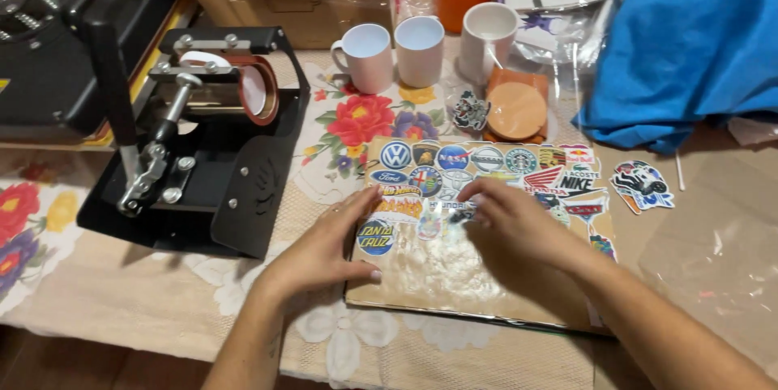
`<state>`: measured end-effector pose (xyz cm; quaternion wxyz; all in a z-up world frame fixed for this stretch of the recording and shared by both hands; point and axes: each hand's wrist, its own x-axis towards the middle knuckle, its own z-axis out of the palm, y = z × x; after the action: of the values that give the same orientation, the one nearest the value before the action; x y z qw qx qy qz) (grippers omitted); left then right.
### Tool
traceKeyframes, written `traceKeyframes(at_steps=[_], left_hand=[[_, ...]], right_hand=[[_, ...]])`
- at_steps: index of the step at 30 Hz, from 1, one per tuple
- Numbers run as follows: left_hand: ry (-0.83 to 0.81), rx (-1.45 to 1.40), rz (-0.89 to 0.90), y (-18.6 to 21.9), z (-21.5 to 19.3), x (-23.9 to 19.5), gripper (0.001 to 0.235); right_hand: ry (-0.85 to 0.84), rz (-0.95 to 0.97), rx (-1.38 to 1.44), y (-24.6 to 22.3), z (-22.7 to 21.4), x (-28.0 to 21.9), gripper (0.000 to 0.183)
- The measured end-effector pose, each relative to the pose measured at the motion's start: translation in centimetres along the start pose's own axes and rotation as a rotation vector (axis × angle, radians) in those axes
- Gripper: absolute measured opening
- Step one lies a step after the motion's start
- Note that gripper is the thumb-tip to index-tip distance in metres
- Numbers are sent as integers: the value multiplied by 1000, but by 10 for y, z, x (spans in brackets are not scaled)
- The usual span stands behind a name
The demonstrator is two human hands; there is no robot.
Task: Peeling decorative stickers and applying them to a surface to create a collage.
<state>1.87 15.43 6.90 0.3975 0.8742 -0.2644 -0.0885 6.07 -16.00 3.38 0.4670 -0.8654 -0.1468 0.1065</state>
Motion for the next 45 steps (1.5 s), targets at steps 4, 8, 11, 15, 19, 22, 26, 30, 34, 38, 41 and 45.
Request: traceKeyframes(at_steps=[4, 8, 11, 15, 19, 22, 26, 30, 34, 38, 41, 45], left_hand=[[-71, 69, -64, -15, 8, 0, 127], [-81, 37, -93, -30, 16, 0, 144], [-76, 33, -90, -31, 16, -1, 146], [-87, 60, -91, -28, 14, -2, 146], [-92, 69, -92, -30, 14, -1, 147], [-95, 74, -84, -30, 15, -1, 147], [-97, 78, -92, -34, 15, -2, 148], [-99, 85, -72, -33, 15, -1, 148], [-104, 87, -83, -33, 14, -1, 148], [-110, 94, -89, -33, 15, 0, 147], [-116, 94, -92, -31, 13, 1, 146], [-122, 107, -92, -28, 12, 2, 145]], right_hand=[[-228, 87, -240, -63, 41, 15, 33], [-324, 62, -426, -88, 67, 25, 51], [-342, 49, -557, -81, 83, 40, 58], [-382, 82, -648, -91, 87, 58, 62], [-430, 98, -672, -96, 86, 67, 60], [-470, 132, -588, -101, 84, 71, 51], [-480, 105, -568, -97, 88, 71, 37], [-438, 58, -620, -102, 88, 65, 29], [-430, 43, -592, -97, 89, 62, 27], [-415, 19, -555, -102, 84, 56, 24], [-417, 6, -521, -107, 79, 52, 23], [-408, -17, -484, -107, 76, 50, 21]])
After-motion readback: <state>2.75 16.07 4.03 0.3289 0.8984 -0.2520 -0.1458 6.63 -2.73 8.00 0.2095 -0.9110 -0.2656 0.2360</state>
